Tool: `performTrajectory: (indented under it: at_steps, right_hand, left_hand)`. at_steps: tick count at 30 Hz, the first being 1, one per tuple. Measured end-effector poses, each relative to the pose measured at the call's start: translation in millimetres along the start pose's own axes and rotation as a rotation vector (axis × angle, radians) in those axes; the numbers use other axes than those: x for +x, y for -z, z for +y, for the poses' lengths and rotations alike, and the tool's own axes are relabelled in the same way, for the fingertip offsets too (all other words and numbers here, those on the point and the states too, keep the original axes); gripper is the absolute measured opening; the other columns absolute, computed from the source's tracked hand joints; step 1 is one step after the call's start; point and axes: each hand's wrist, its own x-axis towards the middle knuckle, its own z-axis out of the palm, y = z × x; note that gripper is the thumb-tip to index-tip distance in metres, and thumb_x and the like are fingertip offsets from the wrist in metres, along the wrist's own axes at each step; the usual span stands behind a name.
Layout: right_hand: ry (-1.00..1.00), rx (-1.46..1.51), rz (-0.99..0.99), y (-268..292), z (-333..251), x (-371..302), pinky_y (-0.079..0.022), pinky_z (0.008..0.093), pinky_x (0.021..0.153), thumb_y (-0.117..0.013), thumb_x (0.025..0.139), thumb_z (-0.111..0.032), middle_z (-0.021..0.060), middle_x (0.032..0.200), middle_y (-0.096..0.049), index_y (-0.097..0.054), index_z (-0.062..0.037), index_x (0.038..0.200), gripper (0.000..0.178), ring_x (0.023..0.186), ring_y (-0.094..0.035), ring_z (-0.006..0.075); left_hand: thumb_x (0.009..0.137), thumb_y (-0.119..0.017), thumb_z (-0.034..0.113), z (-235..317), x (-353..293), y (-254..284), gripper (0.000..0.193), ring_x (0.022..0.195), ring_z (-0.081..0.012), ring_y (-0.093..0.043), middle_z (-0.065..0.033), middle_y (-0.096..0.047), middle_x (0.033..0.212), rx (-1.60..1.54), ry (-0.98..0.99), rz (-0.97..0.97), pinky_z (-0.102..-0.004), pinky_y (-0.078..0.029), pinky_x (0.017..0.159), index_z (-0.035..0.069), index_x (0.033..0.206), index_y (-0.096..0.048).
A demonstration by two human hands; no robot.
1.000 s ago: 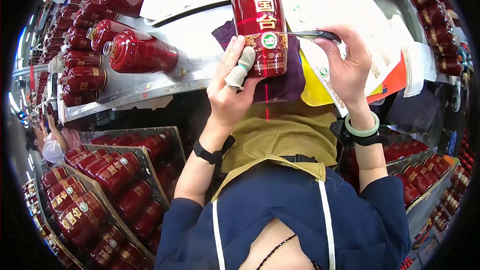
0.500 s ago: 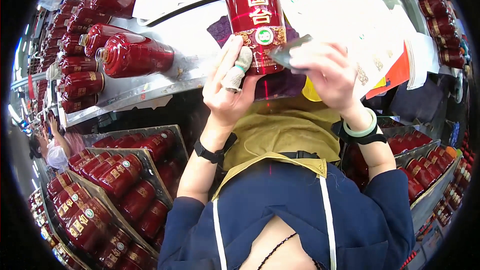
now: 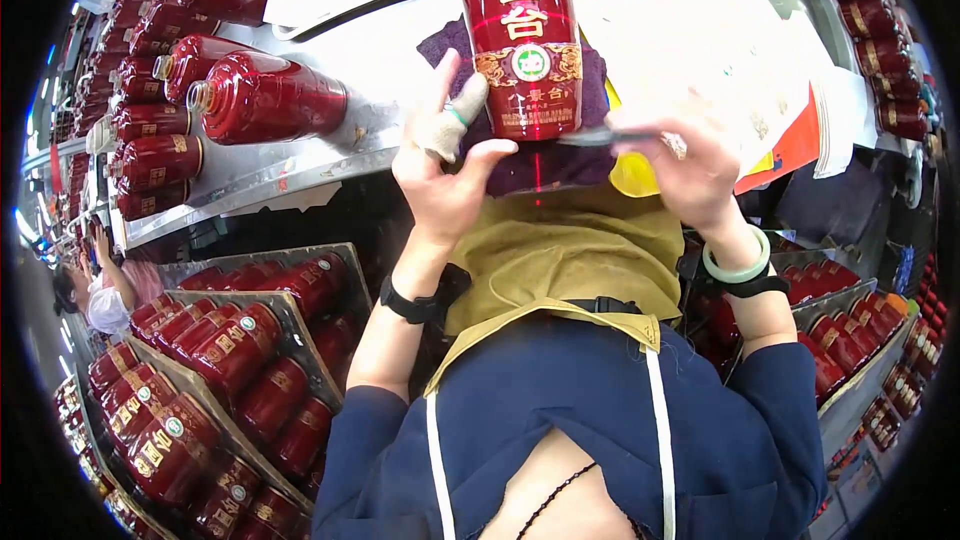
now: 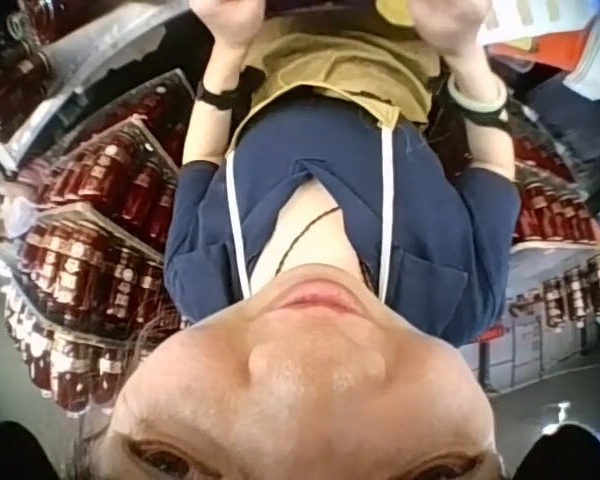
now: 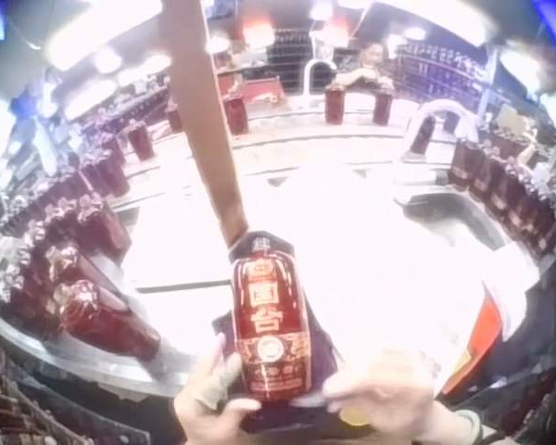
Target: Applying labels and decorative gold bands to red glass bottles on a production line.
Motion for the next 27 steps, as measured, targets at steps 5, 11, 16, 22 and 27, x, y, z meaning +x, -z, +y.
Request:
performTrajectory:
  at_steps: [5, 11, 16, 22, 27]
  right_hand:
    - [-0.221, 0.094, 0.256, -5, 17, -7, -0.057, 0.0283, 0.086, -0.08, 0.09, 0.001, 0.0068, 0.097, -0.078, -0.075, 0.0013, 0.108, 0.019, 0.092, -0.073, 0.0148]
    - [-0.226, 0.147, 0.272, -16, 21, -7, -0.057, 0.0283, 0.087, -0.079, 0.092, 0.0, 0.0063, 0.099, -0.077, -0.074, 0.0018, 0.11, 0.019, 0.094, -0.07, 0.0112]
    - [-0.141, -0.07, 0.12, -11, 13, 0, -0.055, 0.0327, 0.085, -0.08, 0.083, 0.004, 0.0067, 0.097, -0.078, -0.077, -0.003, 0.103, 0.022, 0.09, -0.073, 0.0196]
    - [-0.01, -0.003, -0.05, -3, 3, -13, -0.058, 0.0341, 0.084, -0.077, 0.079, 0.009, 0.0077, 0.1, -0.079, -0.077, -0.0018, 0.102, 0.025, 0.094, -0.075, 0.0224]
    - [-0.282, 0.305, 0.244, -3, 8, -22, -0.062, 0.0308, 0.092, -0.073, 0.094, 0.005, 0.0088, 0.105, -0.079, -0.074, 0.0057, 0.106, 0.011, 0.098, -0.076, 0.0163]
  left_hand:
    - [0.104, -0.067, 0.019, -3, 17, -13, 0.067, 0.15, -0.0244, -0.041, -0.0176, -0.044, 0.163, -0.454, 0.259, -0.055, -0.0379, -0.03, 0.124, -0.001, 0.161, -0.037]
    - [0.103, -0.069, 0.016, 6, 21, -11, 0.065, 0.133, -0.0177, -0.055, -0.0141, -0.059, 0.149, -0.44, 0.511, -0.091, -0.0348, -0.042, 0.115, -0.001, 0.159, -0.041]
    - [0.103, -0.071, 0.02, 9, 20, -17, 0.05, 0.118, -0.0167, -0.062, -0.0117, -0.068, 0.13, -0.407, 0.487, -0.043, -0.0349, -0.048, 0.105, -0.003, 0.145, -0.056]
    - [0.1, -0.074, 0.02, 21, 34, -19, 0.057, 0.119, -0.0173, -0.062, -0.014, -0.067, 0.131, -0.505, 0.519, -0.037, -0.0348, -0.05, 0.104, -0.006, 0.146, -0.052]
    - [0.089, -0.086, 0.02, 39, 40, -33, 0.074, 0.114, -0.0194, -0.065, -0.0155, -0.065, 0.128, -0.105, 0.483, -0.036, -0.0362, -0.054, 0.1, -0.004, 0.147, -0.047]
